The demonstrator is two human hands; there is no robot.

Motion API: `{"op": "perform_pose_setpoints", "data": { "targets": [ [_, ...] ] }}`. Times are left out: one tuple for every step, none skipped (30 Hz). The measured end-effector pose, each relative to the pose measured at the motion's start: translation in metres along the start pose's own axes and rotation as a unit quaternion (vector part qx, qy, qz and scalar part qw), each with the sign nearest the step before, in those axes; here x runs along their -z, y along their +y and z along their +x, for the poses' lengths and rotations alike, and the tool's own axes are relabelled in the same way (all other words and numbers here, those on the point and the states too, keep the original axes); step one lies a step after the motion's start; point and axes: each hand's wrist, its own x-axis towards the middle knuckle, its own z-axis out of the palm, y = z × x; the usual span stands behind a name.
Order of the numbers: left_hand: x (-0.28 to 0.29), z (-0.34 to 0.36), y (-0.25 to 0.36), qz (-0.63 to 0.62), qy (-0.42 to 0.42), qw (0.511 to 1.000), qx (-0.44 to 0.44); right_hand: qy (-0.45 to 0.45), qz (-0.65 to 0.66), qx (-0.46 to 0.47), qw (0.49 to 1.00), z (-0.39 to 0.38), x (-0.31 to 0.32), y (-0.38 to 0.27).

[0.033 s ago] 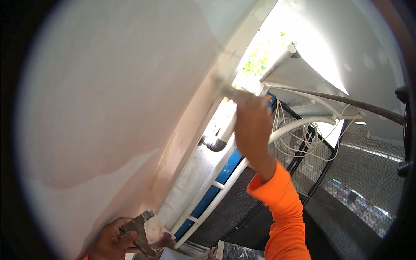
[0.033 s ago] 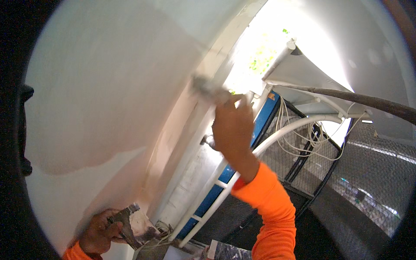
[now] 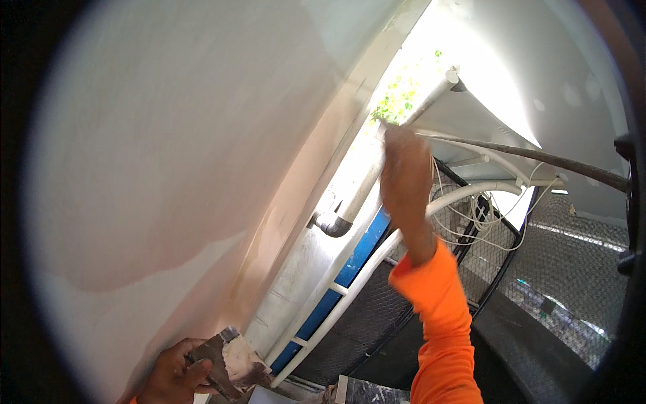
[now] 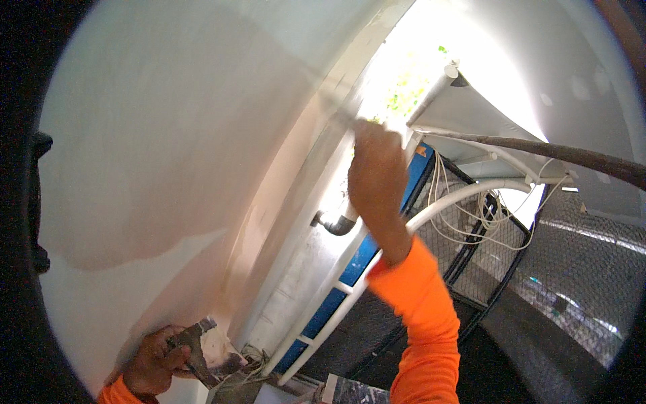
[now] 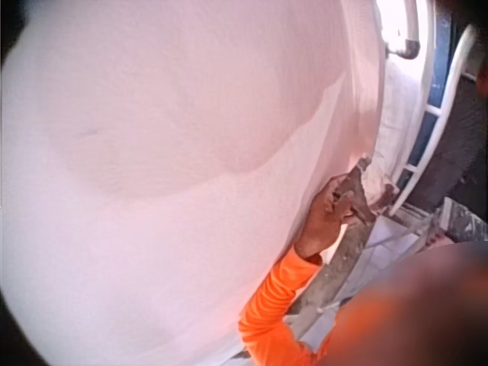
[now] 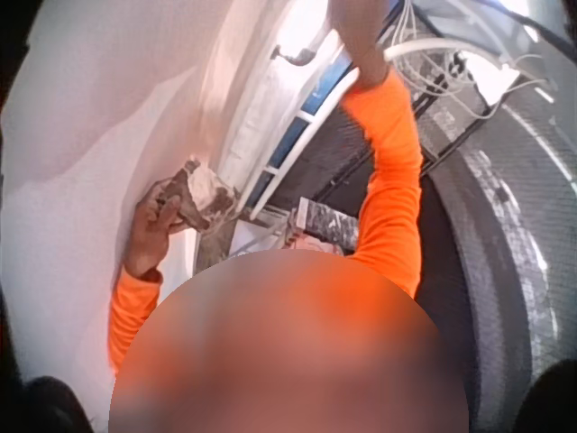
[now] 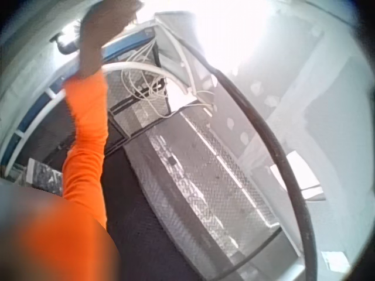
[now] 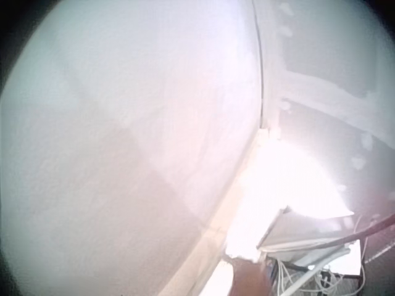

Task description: The person scoops plaster from a bucket onto a hawk and uses a trowel to apply and smooth it along a wall edge. The person repeatedly transfers material and spreads it in short strokes, working near a window and visible piping.

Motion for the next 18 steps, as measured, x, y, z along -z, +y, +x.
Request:
{"op": "perform_pose_setpoints", "data": {
  "targets": [
    [0.001, -0.001, 0.001, 0.012, 0.000, 1.000, 0.010, 0.043, 0.095, -0.056, 0.993, 0.026, -0.010, 0.029],
    [0.001, -0.001, 0.003, 0.017, 0.000, 1.000, 0.008, 0.071, 0.182, -0.149, 0.970, 0.054, -0.023, 0.056],
    [0.000, -0.002, 0.004, 0.021, 0.000, 1.000, 0.006, 0.113, 0.142, -0.143, 0.973, 0.079, -0.034, 0.084],
    [0.000, -0.002, 0.004, 0.024, 0.001, 1.000, 0.002, 0.111, 0.131, -0.182, 0.968, 0.102, -0.045, 0.108],
    [-0.001, -0.001, 0.004, 0.026, -0.017, 0.999, -0.013, 0.112, 0.181, -0.195, 0.958, 0.119, -0.054, 0.128],
    [-0.001, -0.001, 0.003, 0.028, -0.036, 0.999, -0.026, 0.113, 0.208, -0.216, 0.947, 0.133, -0.063, 0.141],
    [-0.001, -0.001, 0.002, 0.029, -0.054, 0.997, -0.041, 0.130, 0.241, -0.197, 0.941, 0.144, -0.069, 0.149],
    [-0.001, 0.001, 0.001, 0.031, -0.056, 0.996, -0.054, 0.139, 0.279, -0.201, 0.929, 0.152, -0.072, 0.156],
    [-0.001, 0.002, 0.000, 0.033, -0.058, 0.996, -0.065, 0.123, 0.285, -0.182, 0.933, 0.158, -0.072, 0.161],
    [0.000, 0.002, -0.001, 0.035, -0.061, 0.995, -0.076, 0.097, 0.296, -0.188, 0.931, 0.163, -0.072, 0.163],
    [0.000, 0.003, -0.001, 0.036, -0.061, 0.995, -0.070, 0.073, 0.307, -0.193, 0.929, 0.165, -0.071, 0.164],
    [0.001, 0.003, 0.000, 0.038, -0.062, 0.995, -0.063, 0.060, 0.324, -0.193, 0.924, 0.166, -0.070, 0.165],
    [0.001, 0.002, 0.000, 0.041, -0.064, 0.996, -0.053, 0.046, 0.341, -0.195, 0.918, 0.166, -0.069, 0.166],
    [0.001, 0.001, 0.001, 0.041, -0.061, 0.996, -0.047, 0.027, 0.359, -0.199, 0.912, 0.164, -0.069, 0.167],
    [0.000, 0.000, 0.001, 0.038, -0.058, 0.997, -0.042, 0.008, 0.388, -0.216, 0.896, 0.162, -0.071, 0.167],
    [0.000, 0.000, 0.002, 0.036, -0.054, 0.997, -0.037, 0.004, 0.389, -0.222, 0.894, 0.156, -0.074, 0.166],
    [-0.001, 0.000, 0.003, 0.036, -0.052, 0.997, -0.037, -0.005, 0.394, -0.227, 0.891, 0.147, -0.077, 0.166],
    [-0.002, 0.000, 0.003, 0.035, -0.050, 0.997, -0.037, -0.004, 0.417, -0.217, 0.883, 0.137, -0.080, 0.164]
  ]
}}
